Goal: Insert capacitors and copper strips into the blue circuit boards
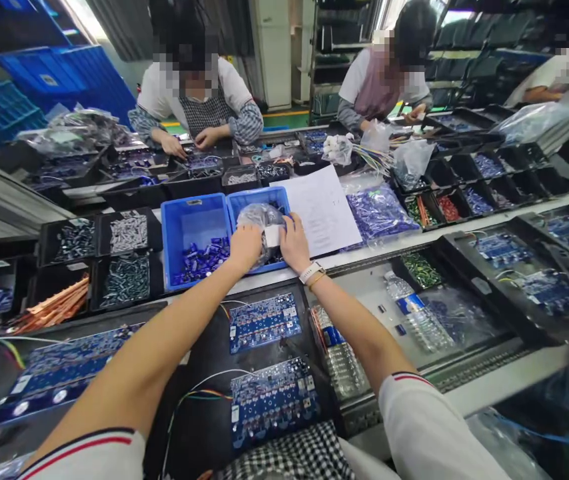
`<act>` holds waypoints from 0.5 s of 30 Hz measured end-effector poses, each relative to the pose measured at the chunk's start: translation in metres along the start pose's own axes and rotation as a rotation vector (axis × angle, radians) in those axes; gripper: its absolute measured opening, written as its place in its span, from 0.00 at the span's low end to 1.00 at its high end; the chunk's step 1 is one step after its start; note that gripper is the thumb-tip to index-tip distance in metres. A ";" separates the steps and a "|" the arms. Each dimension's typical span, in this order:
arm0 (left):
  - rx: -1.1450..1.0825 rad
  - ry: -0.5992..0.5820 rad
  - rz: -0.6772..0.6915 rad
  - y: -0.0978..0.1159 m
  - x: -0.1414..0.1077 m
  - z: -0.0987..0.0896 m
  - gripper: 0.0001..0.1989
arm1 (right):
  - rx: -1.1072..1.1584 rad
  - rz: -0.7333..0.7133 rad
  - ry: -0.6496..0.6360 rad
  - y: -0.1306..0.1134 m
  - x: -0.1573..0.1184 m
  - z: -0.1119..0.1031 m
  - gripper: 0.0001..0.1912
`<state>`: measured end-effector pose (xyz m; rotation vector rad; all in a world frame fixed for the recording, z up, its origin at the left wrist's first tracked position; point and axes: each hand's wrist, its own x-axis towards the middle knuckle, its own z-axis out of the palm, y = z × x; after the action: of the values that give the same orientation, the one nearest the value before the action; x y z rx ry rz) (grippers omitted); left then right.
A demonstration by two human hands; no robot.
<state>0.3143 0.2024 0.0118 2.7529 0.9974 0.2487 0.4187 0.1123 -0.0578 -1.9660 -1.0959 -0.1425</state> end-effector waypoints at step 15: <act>0.421 0.207 0.157 0.012 0.086 -0.140 0.26 | -0.147 -0.108 -0.016 -0.003 -0.002 0.000 0.39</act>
<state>0.3548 0.2676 0.1576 3.2499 0.9763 0.3956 0.4151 0.1114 -0.0570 -2.0397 -1.2329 -0.2727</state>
